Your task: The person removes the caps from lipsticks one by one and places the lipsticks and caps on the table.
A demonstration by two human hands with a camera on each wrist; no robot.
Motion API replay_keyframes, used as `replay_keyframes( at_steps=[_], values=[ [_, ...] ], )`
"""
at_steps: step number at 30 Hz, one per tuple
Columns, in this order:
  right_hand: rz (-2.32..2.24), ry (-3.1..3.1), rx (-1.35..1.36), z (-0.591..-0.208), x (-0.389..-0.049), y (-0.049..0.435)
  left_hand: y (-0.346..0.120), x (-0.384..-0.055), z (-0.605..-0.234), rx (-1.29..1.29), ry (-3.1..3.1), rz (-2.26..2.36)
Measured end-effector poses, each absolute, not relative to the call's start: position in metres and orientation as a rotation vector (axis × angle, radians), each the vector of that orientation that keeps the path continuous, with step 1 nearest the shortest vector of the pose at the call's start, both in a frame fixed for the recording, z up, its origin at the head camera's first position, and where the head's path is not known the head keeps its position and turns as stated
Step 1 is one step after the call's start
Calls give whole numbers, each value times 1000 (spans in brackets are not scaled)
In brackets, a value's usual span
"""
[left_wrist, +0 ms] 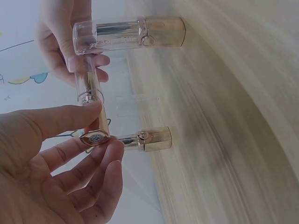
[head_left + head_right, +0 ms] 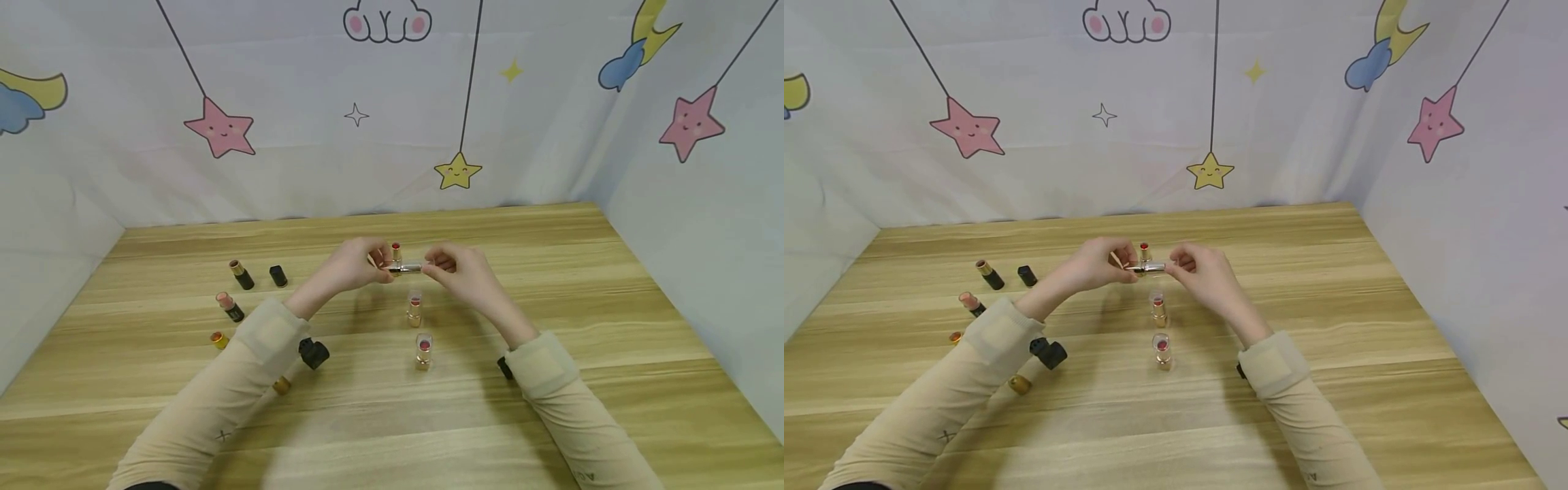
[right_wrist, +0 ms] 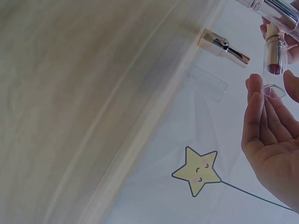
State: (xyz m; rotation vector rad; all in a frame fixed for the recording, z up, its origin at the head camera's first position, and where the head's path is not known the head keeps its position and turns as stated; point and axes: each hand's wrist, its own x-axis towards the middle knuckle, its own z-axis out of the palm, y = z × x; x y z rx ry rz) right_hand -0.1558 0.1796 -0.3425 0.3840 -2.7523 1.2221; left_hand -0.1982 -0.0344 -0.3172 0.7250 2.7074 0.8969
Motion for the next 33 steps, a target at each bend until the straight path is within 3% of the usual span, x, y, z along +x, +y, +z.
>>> replay_keyframes(
  at_steps=[33],
  values=[
    [1075,-2745,356,-347,-155,201,-35,-206,-339,570,2630,891]
  ],
)
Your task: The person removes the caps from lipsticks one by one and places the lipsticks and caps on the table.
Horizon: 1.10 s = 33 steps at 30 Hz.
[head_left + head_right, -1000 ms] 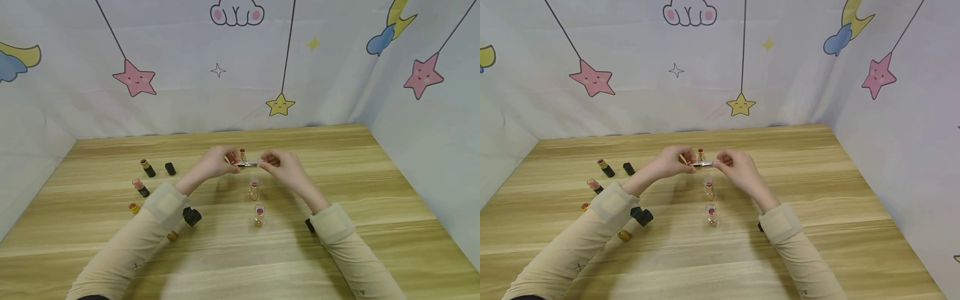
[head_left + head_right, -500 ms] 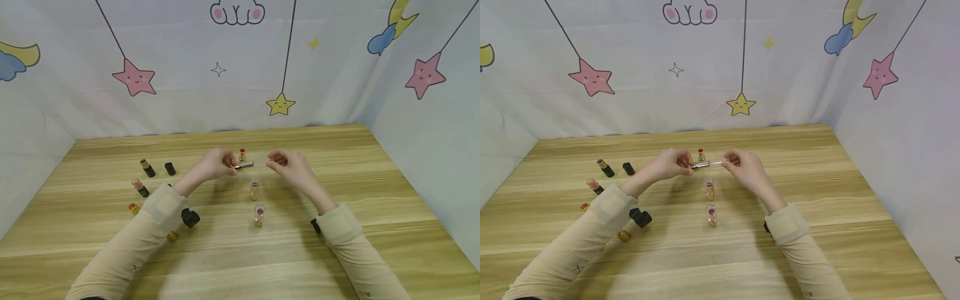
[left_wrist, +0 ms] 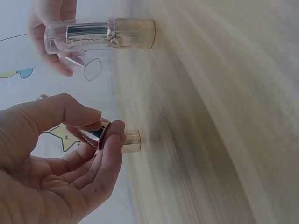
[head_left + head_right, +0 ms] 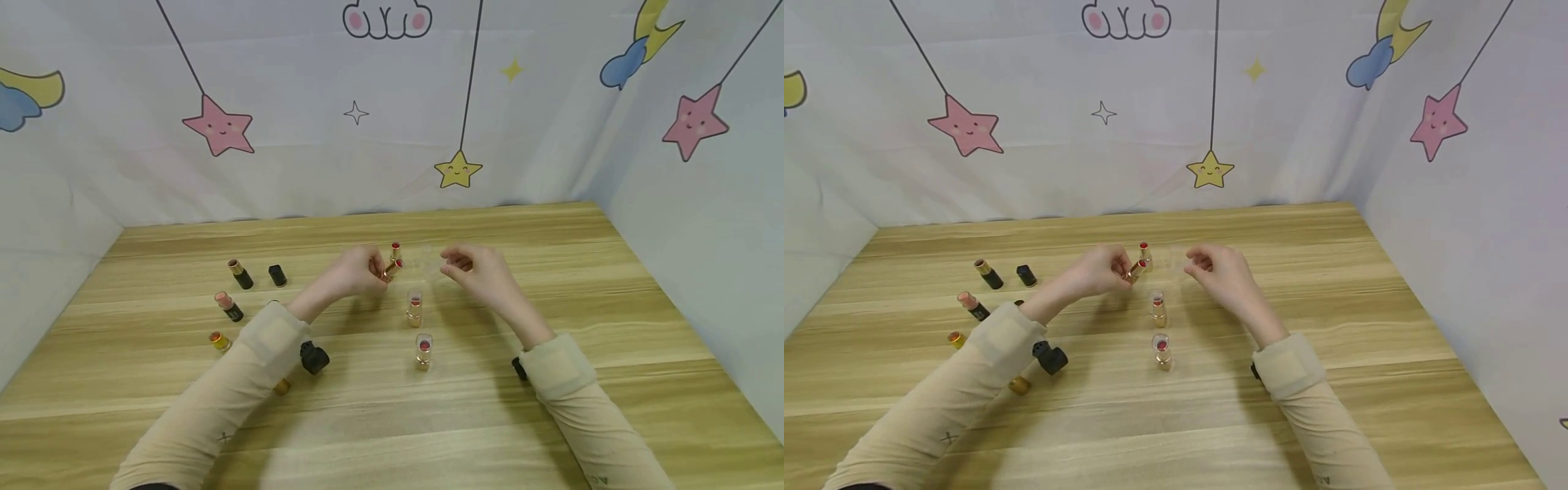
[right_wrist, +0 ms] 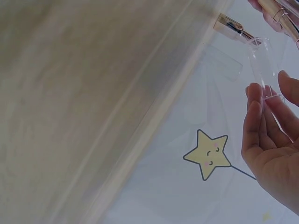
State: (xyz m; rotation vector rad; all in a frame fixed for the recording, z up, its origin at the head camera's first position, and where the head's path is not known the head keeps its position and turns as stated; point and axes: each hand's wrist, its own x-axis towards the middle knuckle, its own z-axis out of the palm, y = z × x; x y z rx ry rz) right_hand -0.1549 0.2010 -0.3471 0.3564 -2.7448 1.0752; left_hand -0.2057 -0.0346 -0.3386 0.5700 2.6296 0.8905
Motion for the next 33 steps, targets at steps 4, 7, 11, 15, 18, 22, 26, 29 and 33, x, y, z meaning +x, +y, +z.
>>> replay_keyframes(
  at_steps=[4,7,11,15,18,22,26,29,33],
  values=[
    [1034,-2755,374,-348,-156,200,-33,-206,-341,620,2631,899],
    [1004,-2766,386,-347,-156,200,-32,-207,-341,645,2626,918],
    [936,-2781,411,-346,-156,199,-30,-208,-341,638,2631,899],
    [837,-2807,452,-345,-158,196,-27,-207,-343,628,2636,891],
    [777,-2825,479,-344,-159,192,-25,-208,-345,634,2633,888],
    [716,-2844,508,-346,-162,189,-23,-211,-349,630,2630,870],
    [663,-2846,551,-348,-166,186,-20,-213,-350,620,2629,851],
    [641,-2847,584,-349,-168,184,-18,-214,-350,634,2629,829],
    [635,-2858,605,-349,-168,181,-16,-214,-350,638,2629,812]
  ],
)
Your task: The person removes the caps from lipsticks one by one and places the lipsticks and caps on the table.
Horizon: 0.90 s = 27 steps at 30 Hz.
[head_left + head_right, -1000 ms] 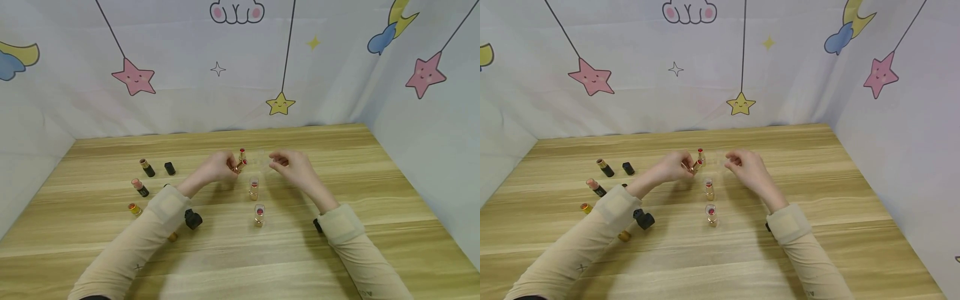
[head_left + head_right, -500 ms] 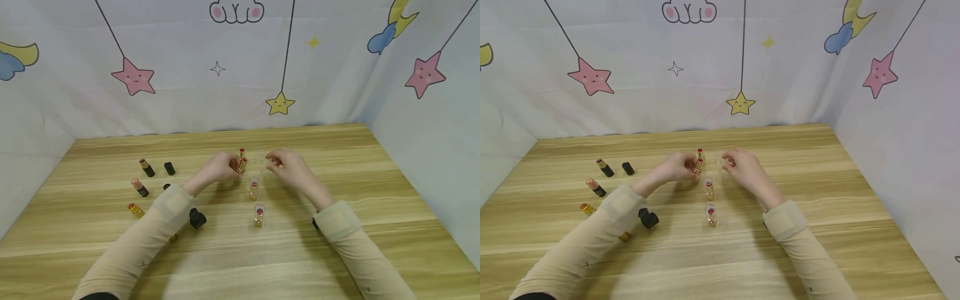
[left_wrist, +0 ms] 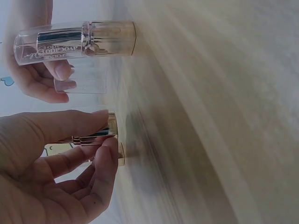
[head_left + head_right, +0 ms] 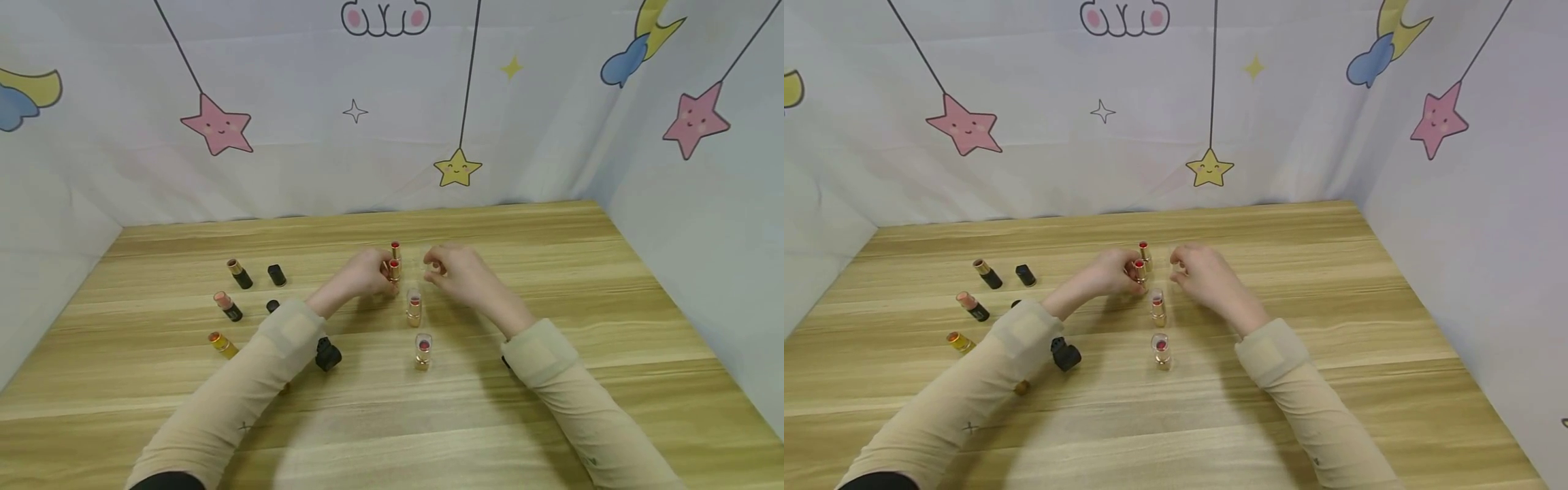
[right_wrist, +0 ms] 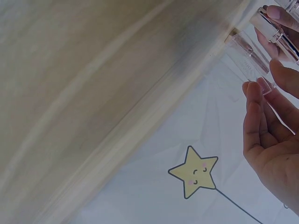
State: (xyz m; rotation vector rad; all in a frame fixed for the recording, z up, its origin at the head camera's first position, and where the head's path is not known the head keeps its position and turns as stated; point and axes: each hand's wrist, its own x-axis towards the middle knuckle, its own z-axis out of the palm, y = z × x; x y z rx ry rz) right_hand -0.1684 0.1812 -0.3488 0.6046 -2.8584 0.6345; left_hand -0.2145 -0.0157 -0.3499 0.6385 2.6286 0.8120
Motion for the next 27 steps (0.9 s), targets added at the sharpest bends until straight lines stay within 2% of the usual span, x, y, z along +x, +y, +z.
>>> replay_keyframes(
  at_steps=[27],
  values=[
    [582,-2862,658,-354,-169,177,-12,-216,-360,595,2617,781]
  ],
)
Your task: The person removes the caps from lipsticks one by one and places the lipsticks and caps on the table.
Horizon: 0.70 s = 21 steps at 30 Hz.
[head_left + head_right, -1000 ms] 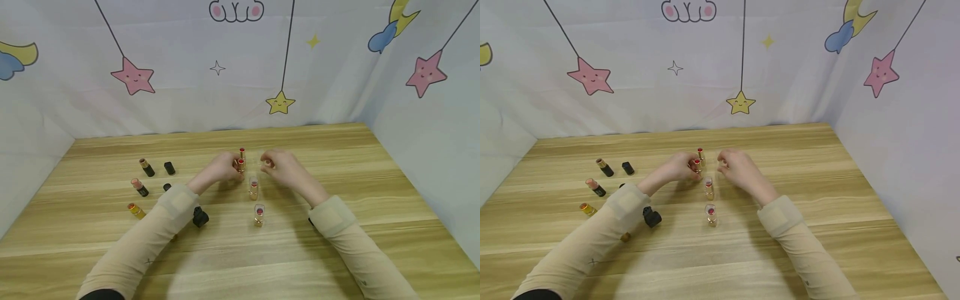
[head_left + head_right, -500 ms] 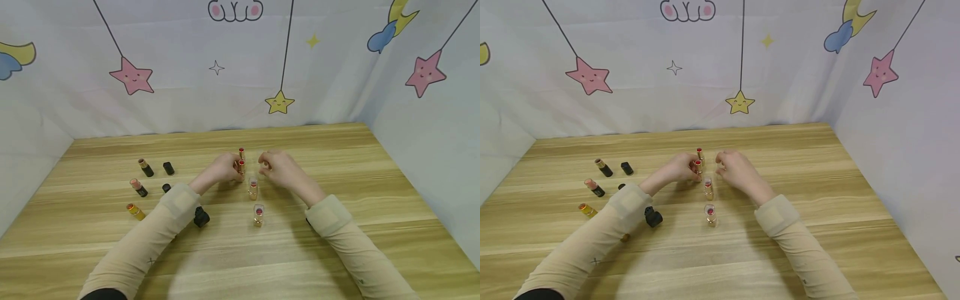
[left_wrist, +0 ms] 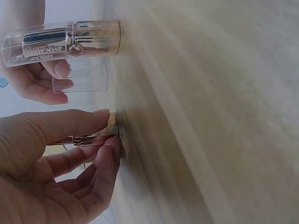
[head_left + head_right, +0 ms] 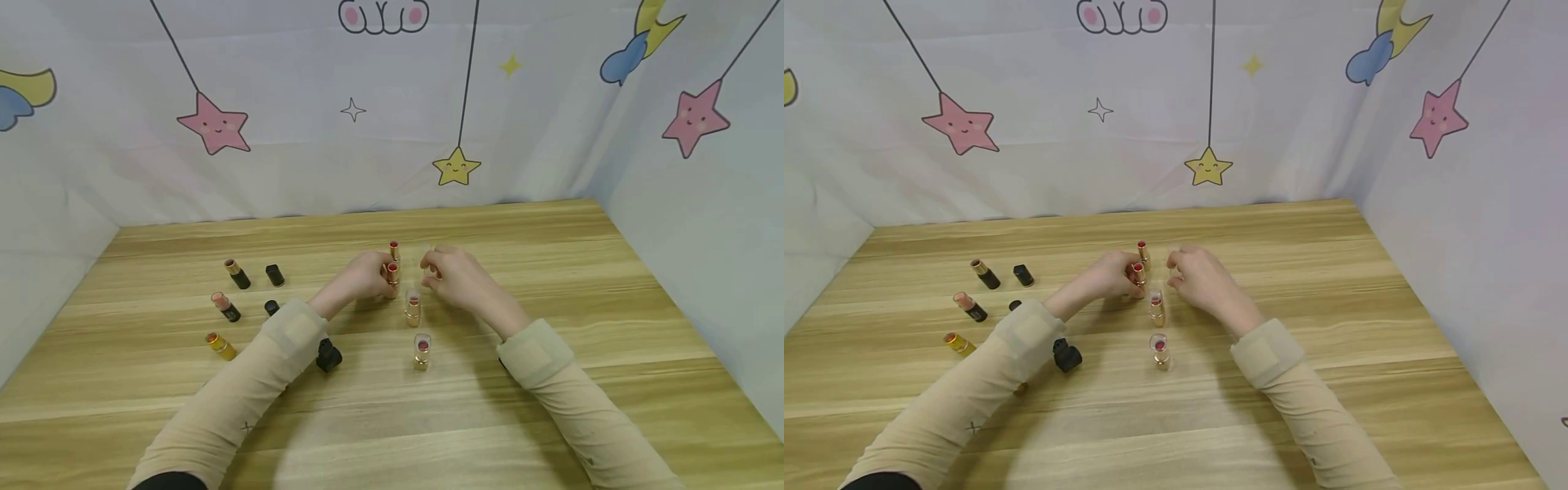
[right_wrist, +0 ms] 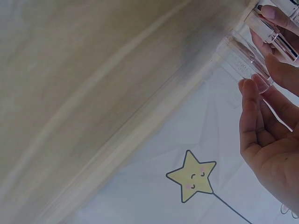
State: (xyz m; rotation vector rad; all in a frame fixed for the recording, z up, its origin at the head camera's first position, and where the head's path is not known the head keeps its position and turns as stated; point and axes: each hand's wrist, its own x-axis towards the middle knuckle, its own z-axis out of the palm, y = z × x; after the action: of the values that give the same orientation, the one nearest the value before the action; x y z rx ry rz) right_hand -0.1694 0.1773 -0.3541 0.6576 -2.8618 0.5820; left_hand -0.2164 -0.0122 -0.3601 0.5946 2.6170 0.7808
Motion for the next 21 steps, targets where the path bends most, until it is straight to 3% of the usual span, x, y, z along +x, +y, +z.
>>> replay_keyframes(
  at_steps=[11,16,21],
  values=[
    [613,-2872,645,-357,-169,175,-14,-211,-356,590,2693,713],
    [613,-2897,639,-354,-165,178,-18,-195,-333,566,2848,561],
    [597,-2831,621,-339,-155,184,-21,-174,-312,736,2924,488]
  ],
)
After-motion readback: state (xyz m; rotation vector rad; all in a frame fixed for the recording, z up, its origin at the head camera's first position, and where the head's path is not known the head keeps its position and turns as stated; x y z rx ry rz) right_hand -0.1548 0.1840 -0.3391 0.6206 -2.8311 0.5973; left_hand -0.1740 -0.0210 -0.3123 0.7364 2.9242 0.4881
